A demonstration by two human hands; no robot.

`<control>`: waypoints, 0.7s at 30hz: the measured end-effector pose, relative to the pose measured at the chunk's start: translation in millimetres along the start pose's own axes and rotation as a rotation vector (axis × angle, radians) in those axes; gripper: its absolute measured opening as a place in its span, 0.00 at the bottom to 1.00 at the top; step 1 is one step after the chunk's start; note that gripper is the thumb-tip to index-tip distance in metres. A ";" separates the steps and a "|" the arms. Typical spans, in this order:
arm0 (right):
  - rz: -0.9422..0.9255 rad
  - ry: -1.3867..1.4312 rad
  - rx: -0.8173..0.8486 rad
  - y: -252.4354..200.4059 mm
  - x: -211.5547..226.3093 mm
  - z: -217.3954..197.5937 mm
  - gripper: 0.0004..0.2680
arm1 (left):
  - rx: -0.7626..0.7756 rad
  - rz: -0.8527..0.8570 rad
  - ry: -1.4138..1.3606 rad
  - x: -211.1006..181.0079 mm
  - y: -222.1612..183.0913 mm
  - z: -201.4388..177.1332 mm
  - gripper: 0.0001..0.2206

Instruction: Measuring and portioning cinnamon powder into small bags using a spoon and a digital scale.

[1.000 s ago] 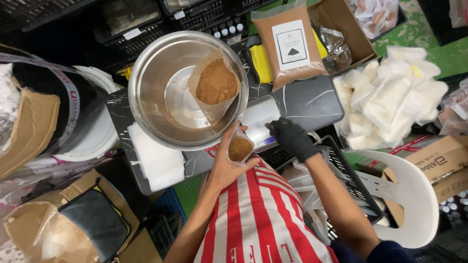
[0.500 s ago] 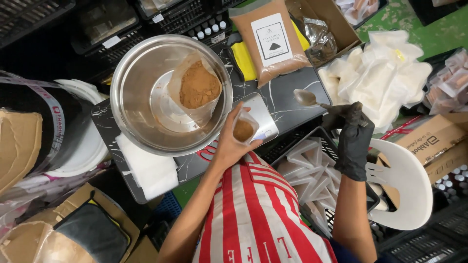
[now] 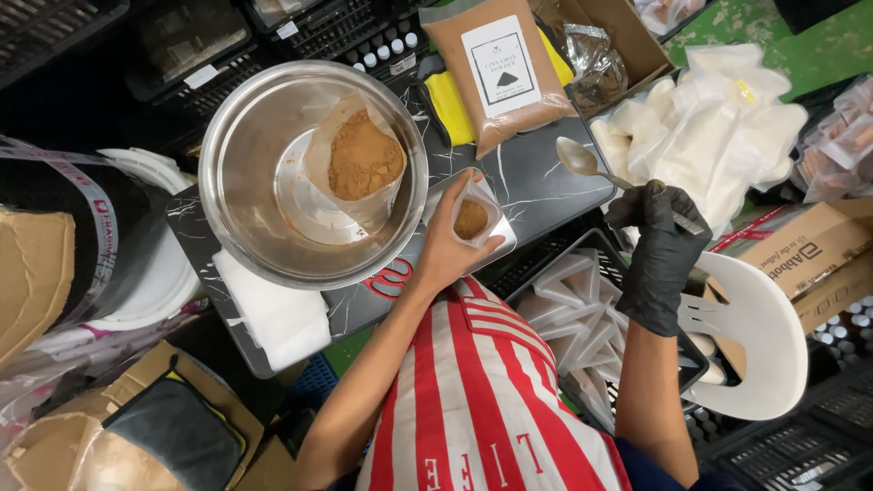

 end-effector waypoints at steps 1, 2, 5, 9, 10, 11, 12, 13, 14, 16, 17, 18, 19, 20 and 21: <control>0.001 0.000 0.001 1.1 -2.1 -0.3 0.10 | -0.001 -0.001 0.000 2.1 0.1 1.6 0.48; 0.013 0.019 -0.003 2.3 -4.5 -0.7 0.11 | 0.001 0.012 -0.016 3.9 0.5 3.4 0.48; 0.018 0.028 -0.014 1.3 0.2 2.1 0.11 | 0.009 0.026 -0.023 14.2 1.3 9.5 0.48; 0.024 0.028 -0.001 2.1 0.6 3.5 0.12 | -0.007 0.040 -0.029 16.2 2.4 11.1 0.48; 0.024 0.028 0.002 2.7 1.9 5.2 0.12 | -0.009 0.039 -0.029 14.6 2.2 11.2 0.48; 0.022 0.020 0.011 3.2 3.0 7.1 0.12 | -0.012 0.034 -0.034 13.3 2.0 11.3 0.48; 0.021 0.011 0.019 3.0 4.3 7.7 0.12 | -0.014 0.028 -0.040 11.9 0.8 12.3 0.48; 0.022 0.008 0.021 3.0 5.3 7.1 0.12 | -0.015 0.025 -0.042 11.5 -0.7 12.9 0.48; 0.015 -0.003 0.026 4.1 6.5 7.4 0.12 | -0.020 0.026 -0.049 11.1 -0.5 12.9 0.48; 0.006 -0.012 0.032 6.0 6.9 7.7 0.12 | -0.027 0.028 -0.057 9.7 -0.4 12.4 0.48; 0.006 -0.003 0.032 6.8 5.9 7.6 0.12 | -0.034 0.025 -0.051 9.0 -0.5 11.7 0.48; 0.006 0.007 0.031 7.7 4.7 7.8 0.12 | -0.041 0.021 -0.045 8.4 -0.5 10.8 0.49; 0.004 0.008 0.033 7.4 6.5 9.5 0.12 | -0.044 0.023 -0.045 8.9 -0.3 11.5 0.49; 0.001 0.002 0.035 7.2 8.3 11.5 0.12 | -0.049 0.027 -0.040 9.3 0.0 11.7 0.49; -0.001 -0.004 0.037 7.0 10.0 13.6 0.12 | -0.054 0.030 -0.035 9.7 0.2 11.9 0.49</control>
Point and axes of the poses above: each hand's wrist, its own y-axis towards the middle knuckle, its own z-axis out of the palm, x = y × z, the point moved 3 cm from there along y, towards the middle knuckle, and after that the axes turned 3 degrees about -z, right-handed, at the moved point
